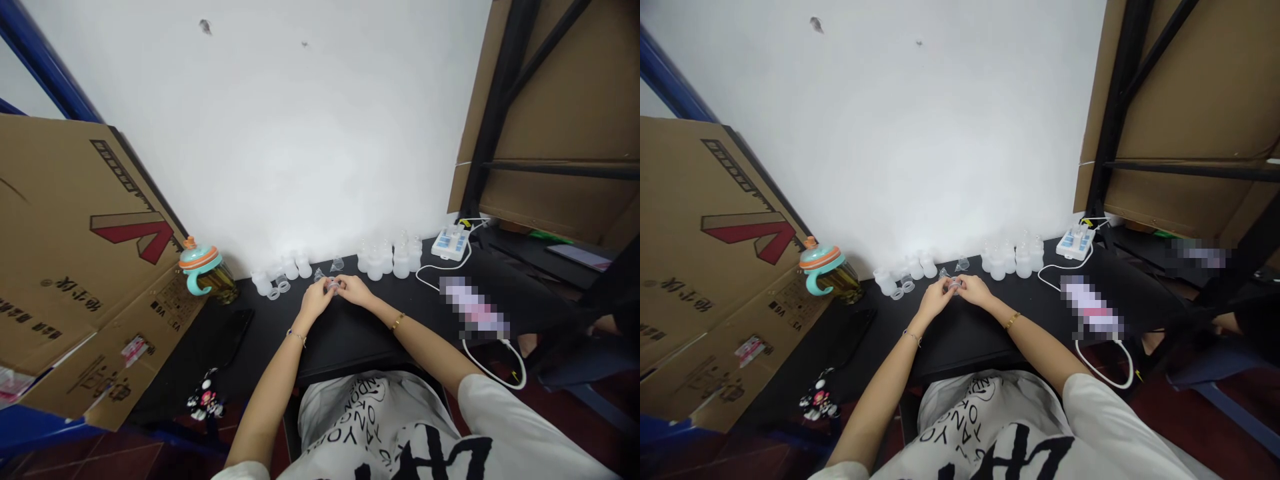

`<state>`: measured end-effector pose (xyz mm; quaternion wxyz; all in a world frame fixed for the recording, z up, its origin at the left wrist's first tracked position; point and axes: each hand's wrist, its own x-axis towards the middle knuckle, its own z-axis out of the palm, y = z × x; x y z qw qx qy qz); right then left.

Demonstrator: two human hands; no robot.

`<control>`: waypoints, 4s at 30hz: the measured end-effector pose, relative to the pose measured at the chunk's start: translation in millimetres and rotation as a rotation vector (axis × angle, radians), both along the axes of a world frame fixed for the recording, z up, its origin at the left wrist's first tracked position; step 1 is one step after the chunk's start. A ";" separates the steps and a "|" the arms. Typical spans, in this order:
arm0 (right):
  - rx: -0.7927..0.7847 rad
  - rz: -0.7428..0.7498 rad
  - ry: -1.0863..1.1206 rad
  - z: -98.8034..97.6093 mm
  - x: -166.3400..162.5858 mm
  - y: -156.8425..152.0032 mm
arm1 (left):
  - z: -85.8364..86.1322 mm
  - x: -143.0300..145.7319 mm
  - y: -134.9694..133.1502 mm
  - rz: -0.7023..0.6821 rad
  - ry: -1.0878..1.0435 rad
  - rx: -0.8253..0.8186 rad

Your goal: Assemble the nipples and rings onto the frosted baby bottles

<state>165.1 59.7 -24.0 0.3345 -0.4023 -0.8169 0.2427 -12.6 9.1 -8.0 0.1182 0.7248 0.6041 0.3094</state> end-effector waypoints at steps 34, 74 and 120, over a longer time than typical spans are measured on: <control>-0.044 0.041 0.112 1.1 1.1 -4.4 | -4.4 -1.4 4.5 -0.010 -0.321 0.003; 0.072 -0.044 0.064 18.1 0.8 -13.9 | 9.9 9.6 -10.1 0.019 -0.289 0.047; -0.007 -0.002 0.090 11.7 0.4 -13.3 | 15.7 11.0 -15.3 0.066 -0.087 0.035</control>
